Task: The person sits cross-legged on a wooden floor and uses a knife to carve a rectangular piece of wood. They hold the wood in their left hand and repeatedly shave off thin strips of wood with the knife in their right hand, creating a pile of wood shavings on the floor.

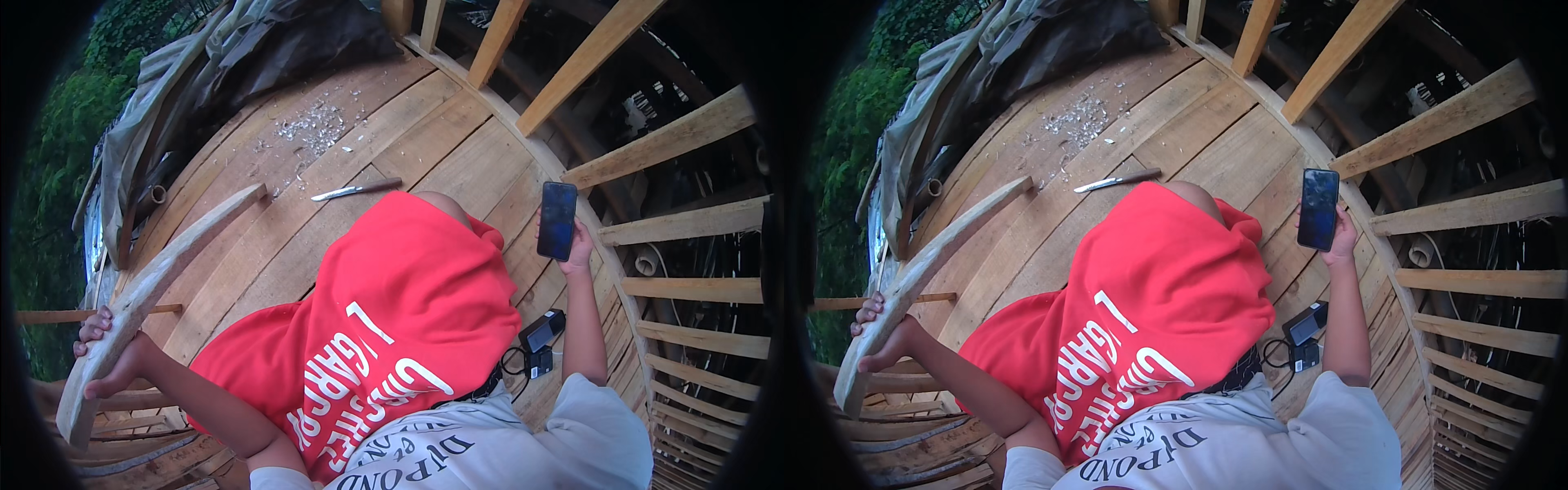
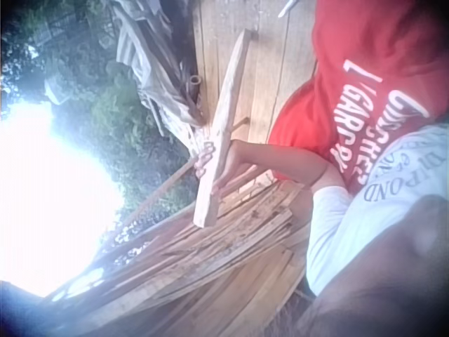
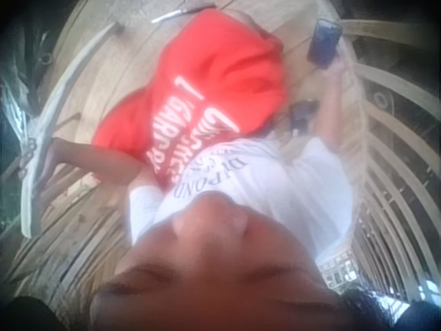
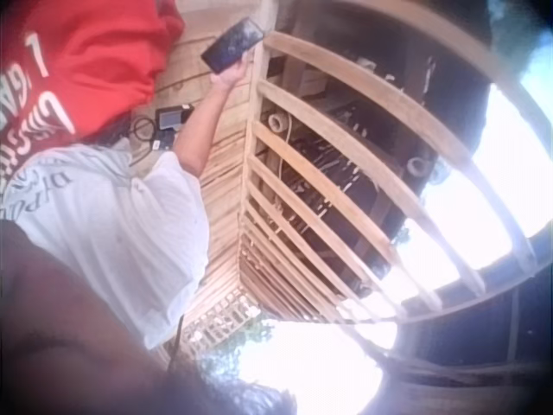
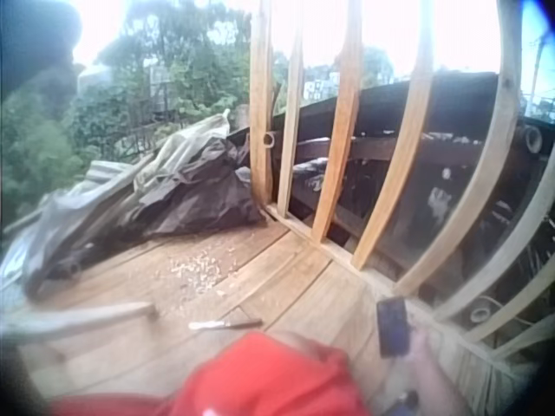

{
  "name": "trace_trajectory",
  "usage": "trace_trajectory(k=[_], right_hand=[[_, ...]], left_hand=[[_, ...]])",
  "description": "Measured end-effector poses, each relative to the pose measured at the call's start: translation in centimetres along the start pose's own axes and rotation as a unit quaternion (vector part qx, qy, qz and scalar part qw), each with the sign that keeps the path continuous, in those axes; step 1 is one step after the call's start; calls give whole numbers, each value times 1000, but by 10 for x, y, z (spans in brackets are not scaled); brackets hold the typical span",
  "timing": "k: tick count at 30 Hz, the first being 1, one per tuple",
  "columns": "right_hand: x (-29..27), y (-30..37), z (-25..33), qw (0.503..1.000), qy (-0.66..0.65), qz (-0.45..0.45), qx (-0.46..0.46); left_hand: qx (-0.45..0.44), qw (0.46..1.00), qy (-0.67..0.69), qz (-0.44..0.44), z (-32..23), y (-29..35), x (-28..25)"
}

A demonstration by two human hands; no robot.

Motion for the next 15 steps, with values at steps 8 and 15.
trace_trajectory(k=[8, 15], right_hand=[[-47, 3, -17, 755, 573, -178, -265], [-40, 21, -54, 599, 717, -150, -322]], left_hand=[[13, 1000, -16, -5, -5, 7, 7], [22, 999, -47, -5, -13, 14, 16]])
Point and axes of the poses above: each hand's wrist, its own y-axis away from the middle knuckle, its own x-axis out of the palm, z = x × y, the point moved 8 cm from there along -y, towards the middle knuckle, and after that the axes turned 14 degrees about -z, right-handed, at the moved point
